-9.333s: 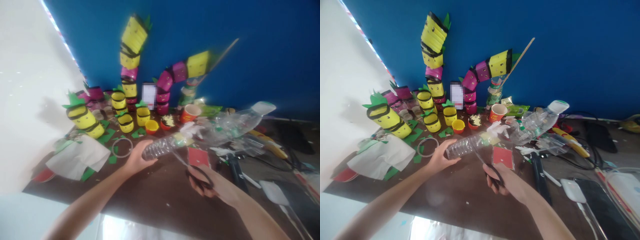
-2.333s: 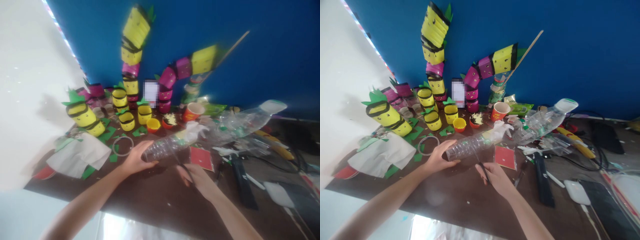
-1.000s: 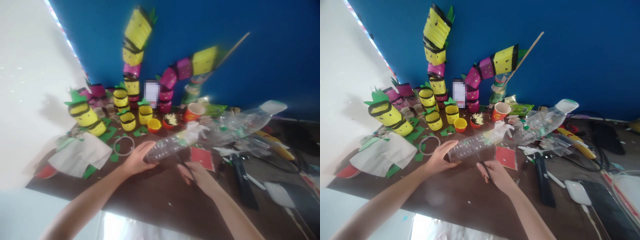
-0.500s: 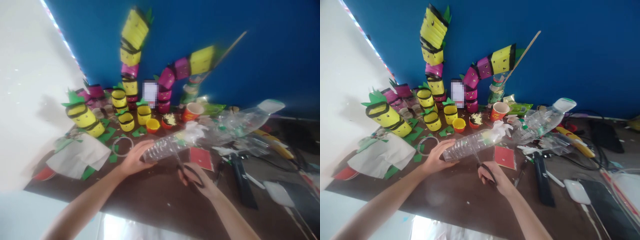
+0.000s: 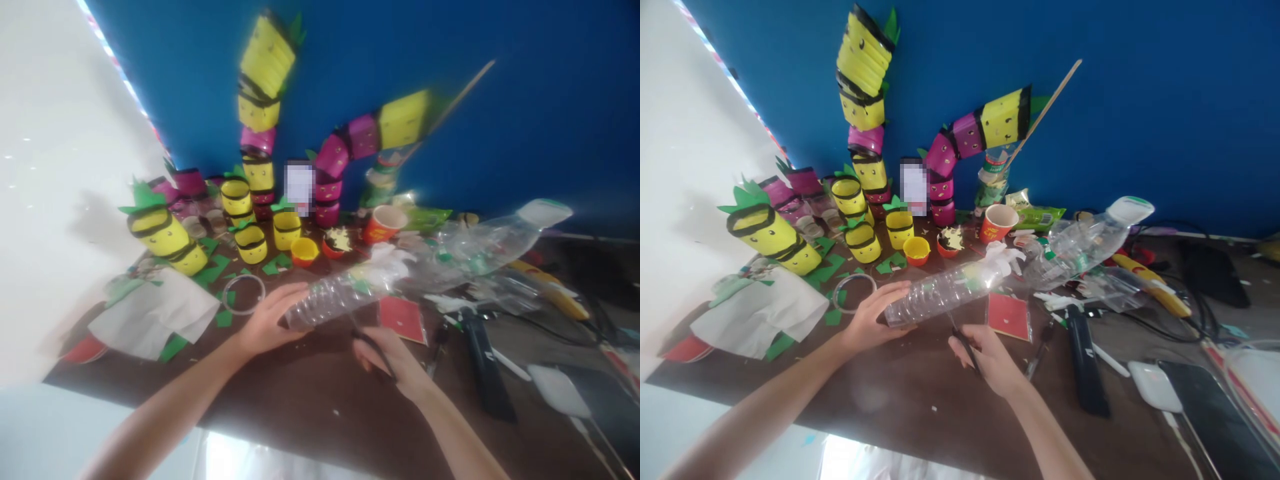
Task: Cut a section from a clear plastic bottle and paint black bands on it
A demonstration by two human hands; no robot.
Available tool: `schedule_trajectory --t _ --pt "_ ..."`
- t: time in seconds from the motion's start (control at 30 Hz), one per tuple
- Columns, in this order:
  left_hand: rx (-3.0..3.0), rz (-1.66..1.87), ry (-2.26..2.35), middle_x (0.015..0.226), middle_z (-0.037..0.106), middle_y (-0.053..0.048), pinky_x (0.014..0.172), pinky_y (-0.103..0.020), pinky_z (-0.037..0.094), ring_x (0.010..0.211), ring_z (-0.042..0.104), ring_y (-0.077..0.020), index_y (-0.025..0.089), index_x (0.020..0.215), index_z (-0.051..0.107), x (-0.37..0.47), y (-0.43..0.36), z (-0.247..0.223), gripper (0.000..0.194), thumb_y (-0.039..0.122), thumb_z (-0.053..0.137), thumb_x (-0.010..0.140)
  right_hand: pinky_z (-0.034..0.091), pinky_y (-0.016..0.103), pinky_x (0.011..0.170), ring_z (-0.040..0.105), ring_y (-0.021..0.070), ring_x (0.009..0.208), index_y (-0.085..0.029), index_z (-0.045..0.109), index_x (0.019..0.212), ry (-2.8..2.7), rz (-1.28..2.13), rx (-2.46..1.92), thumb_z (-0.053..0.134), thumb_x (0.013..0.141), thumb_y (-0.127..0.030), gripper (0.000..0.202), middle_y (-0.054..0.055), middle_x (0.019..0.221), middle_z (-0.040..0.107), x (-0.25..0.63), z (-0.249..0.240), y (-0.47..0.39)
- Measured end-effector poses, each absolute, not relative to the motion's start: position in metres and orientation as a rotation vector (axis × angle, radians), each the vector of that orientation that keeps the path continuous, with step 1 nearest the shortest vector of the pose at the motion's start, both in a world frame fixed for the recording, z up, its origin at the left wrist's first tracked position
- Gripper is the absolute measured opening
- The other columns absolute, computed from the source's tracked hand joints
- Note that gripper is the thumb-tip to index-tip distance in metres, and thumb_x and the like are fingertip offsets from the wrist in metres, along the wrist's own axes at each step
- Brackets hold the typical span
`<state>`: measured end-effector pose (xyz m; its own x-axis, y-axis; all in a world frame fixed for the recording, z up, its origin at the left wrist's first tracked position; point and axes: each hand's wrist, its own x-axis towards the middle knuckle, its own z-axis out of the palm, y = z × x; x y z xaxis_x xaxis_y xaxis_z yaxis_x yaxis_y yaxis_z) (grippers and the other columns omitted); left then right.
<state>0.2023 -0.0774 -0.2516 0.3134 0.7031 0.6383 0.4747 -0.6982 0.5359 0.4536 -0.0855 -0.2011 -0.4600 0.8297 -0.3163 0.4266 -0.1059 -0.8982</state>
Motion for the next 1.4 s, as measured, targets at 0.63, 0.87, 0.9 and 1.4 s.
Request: schedule_trajectory --t 0.63,0.87,0.9,1.4 --pt "2.416 1.406 1.125 0.123 0.06 -0.015 0.095 -0.039 0.053 0.112 0.061 -0.0242 0.02 0.134 0.046 0.208 -0.082 -0.248 0.069 0.027 0.075 0.072 0.023 0.024 0.047 0.037 0.0084 0.046 -0.019 0.04 0.049 -1.717 1.63 -1.473 0.058 0.068 -0.066 0.053 -0.003 0.046 0.04 0.457 -0.21 -0.086" --pt "2.444 1.43 1.154 0.121 0.061 -0.015 0.095 -0.037 0.054 0.111 0.061 -0.0238 0.019 0.134 0.047 0.21 -0.081 -0.246 0.068 0.027 0.075 0.072 0.023 0.024 0.046 0.037 0.0083 0.045 -0.019 0.04 0.05 -1.699 1.625 -1.489 0.055 0.069 -0.067 0.054 -0.003 0.045 0.04 0.458 -0.21 -0.086" --pt "2.446 1.429 1.159 0.121 0.061 -0.015 0.094 -0.037 0.054 0.111 0.062 -0.0238 0.019 0.134 0.047 0.21 -0.081 -0.247 0.068 0.027 0.075 0.072 0.023 0.024 0.046 0.038 0.0084 0.045 -0.019 0.041 0.05 -1.703 1.625 -1.486 0.055 0.07 -0.068 0.054 -0.003 0.045 0.04 0.459 -0.211 -0.085" --pt "2.526 1.402 1.121 0.121 0.061 -0.015 0.095 -0.039 0.053 0.113 0.061 -0.0248 0.021 0.137 0.043 0.21 -0.081 -0.249 0.068 0.028 0.072 0.076 0.026 0.025 0.045 0.043 0.0094 0.04 -0.018 0.05 0.05 -1.542 1.752 -1.348 0.055 0.069 -0.071 0.056 -0.001 0.042 0.047 0.463 -0.216 -0.087"
